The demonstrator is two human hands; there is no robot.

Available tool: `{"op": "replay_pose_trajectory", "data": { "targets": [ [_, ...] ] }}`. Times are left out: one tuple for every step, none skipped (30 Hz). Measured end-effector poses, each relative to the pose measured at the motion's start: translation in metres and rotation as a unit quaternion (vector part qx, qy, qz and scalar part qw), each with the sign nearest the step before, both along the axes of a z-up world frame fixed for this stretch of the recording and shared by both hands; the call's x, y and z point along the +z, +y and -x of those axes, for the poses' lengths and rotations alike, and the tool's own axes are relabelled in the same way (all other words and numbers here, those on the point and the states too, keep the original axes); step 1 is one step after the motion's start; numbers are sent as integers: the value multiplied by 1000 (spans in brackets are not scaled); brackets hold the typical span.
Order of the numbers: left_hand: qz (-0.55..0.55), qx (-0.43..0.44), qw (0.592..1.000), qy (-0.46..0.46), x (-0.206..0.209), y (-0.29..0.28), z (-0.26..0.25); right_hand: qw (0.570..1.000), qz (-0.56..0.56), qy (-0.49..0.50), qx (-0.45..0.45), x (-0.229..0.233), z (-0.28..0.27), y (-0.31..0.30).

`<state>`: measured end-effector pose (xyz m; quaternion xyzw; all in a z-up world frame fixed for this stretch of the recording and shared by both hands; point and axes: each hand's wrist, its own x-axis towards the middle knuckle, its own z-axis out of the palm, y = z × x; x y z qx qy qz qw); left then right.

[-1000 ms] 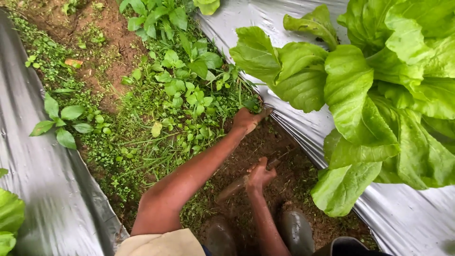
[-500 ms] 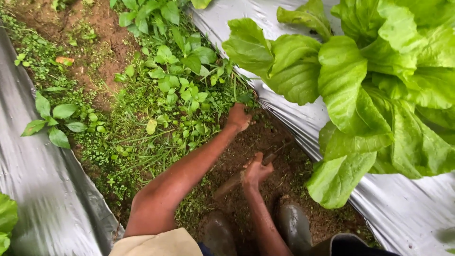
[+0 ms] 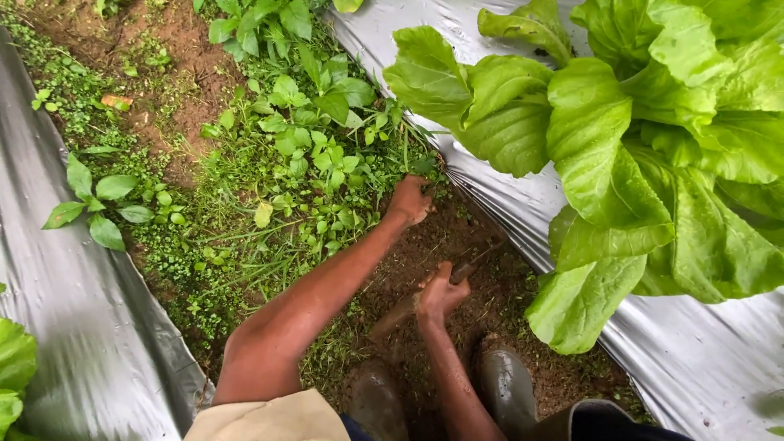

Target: The person uses a small hand hoe to loosen soil and remove weeds from a narrow row between plastic mulch beds. They repeatedly pull up the loosened weeds by hand and discard them while working along the bed.

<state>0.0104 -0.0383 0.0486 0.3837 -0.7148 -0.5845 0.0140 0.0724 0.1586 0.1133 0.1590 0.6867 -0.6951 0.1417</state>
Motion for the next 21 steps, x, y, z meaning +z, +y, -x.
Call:
{"op": "replay_pose_trajectory", "data": {
  "targets": [
    [-1, 0, 1000, 0, -14, -4, 4, 1000, -1, 0, 0, 7, -2, 0],
    [18, -15, 1000, -4, -27, -8, 8, 1000, -6, 5, 1, 13, -3, -1],
    [37, -29, 999, -8, -41, -12, 13, 1000, -11, 11, 3, 20, -5, -1],
    [36, -30, 999, -8, -52, -14, 14, 1000, -12, 11, 2, 17, -5, -2],
    [41, -29, 999, -10, -62, -16, 14, 1000, -24, 11, 11, 15, -6, -4],
    [45, -29, 998, -12, -73, -18, 15, 999, -37, 11, 20, 13, -8, -5],
    [44, -28, 999, -12, -57, -11, 10, 999, -38, 11, 22, 21, -6, -7],
    [31, -31, 999, -5, -41, -5, 5, 998, -51, 7, 21, 30, -4, -9],
    [18, -33, 999, 0, -24, 1, -2, 998, -63, 2, 21, 39, -4, -12],
    [18, -31, 999, -1, -29, 0, -6, 998, -64, 2, 23, 31, -3, -11],
    [-4, -31, 999, 18, -33, -1, -9, 998, -52, 21, 34, 23, -3, -10],
    [-25, -32, 999, 36, -38, -2, -13, 997, -39, 40, 46, 15, -2, -9],
    [-26, -29, 999, 36, -54, -5, -18, 997, -40, 40, 49, 11, -1, -11],
    [-2, -39, 999, 27, -70, -7, -23, 998, -45, 31, 33, 8, 1, -12],
    [25, -50, 998, 18, -85, -13, -27, 998, -48, 23, 16, 4, 2, -15],
    [26, -49, 998, 17, -86, -12, -37, 999, -47, 22, 17, 2, 3, -14],
    [-2, -45, 999, 16, -87, -11, -45, 999, -31, 27, 27, -1, 3, -13],
    [-30, -41, 999, 15, -88, -11, -53, 999, -14, 31, 37, -4, 4, -12],
    [-30, -42, 999, 13, -96, -11, -59, 999, -15, 29, 35, -5, 3, -12],
    [-19, -31, 999, 12, -103, -12, -63, 1000, -15, 14, 23, -6, 2, -12],
    [-5, -22, 1000, 13, -110, -15, -66, 1000, -13, 1, 10, -6, 3, -14]
  ]
}}
